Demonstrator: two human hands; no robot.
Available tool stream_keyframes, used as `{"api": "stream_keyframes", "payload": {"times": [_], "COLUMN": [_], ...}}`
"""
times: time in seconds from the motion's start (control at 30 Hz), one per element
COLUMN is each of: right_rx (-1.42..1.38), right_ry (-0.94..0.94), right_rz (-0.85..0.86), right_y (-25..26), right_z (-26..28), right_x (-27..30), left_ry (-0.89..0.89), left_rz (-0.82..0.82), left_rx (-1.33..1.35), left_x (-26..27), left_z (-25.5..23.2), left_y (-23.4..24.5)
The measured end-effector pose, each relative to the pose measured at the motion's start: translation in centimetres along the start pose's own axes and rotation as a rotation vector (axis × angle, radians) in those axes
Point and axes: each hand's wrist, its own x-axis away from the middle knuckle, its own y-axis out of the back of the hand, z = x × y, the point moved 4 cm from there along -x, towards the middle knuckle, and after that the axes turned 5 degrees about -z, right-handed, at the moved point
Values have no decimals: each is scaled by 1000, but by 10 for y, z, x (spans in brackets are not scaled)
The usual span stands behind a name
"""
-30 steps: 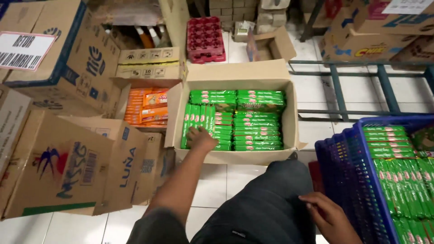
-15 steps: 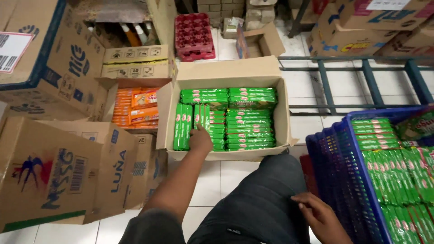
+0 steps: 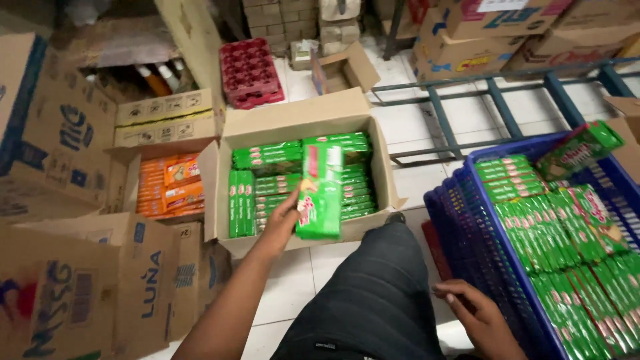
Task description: The person takes stacks of green packaged snacks from a cardboard box and places them into a blue plastic basket. They arrange the items neatly in rows within the basket, filling it up layer by layer.
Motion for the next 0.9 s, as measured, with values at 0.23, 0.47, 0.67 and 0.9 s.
{"api": "stream_keyframes", "payload": {"times": [0.23,0.47,0.67,0.9], "right_rx": [-585,-610,-675,-867], "right_ry": [-77,320,71,-229], "right_rz": [-232,-337,-609,-1050], "right_y": [-14,12,32,59], "right_z": [67,55,11,5], "right_x": [-11,23,63,84], "left_ry": [13,880,1300,1014], "left_rz": [566,739,1248,812], "left_rx": [204,631,666,401], "left_x": [60,118,146,125], "left_z": [-1,22,52,86], "left_y": [-134,-208,-223,-261]}}
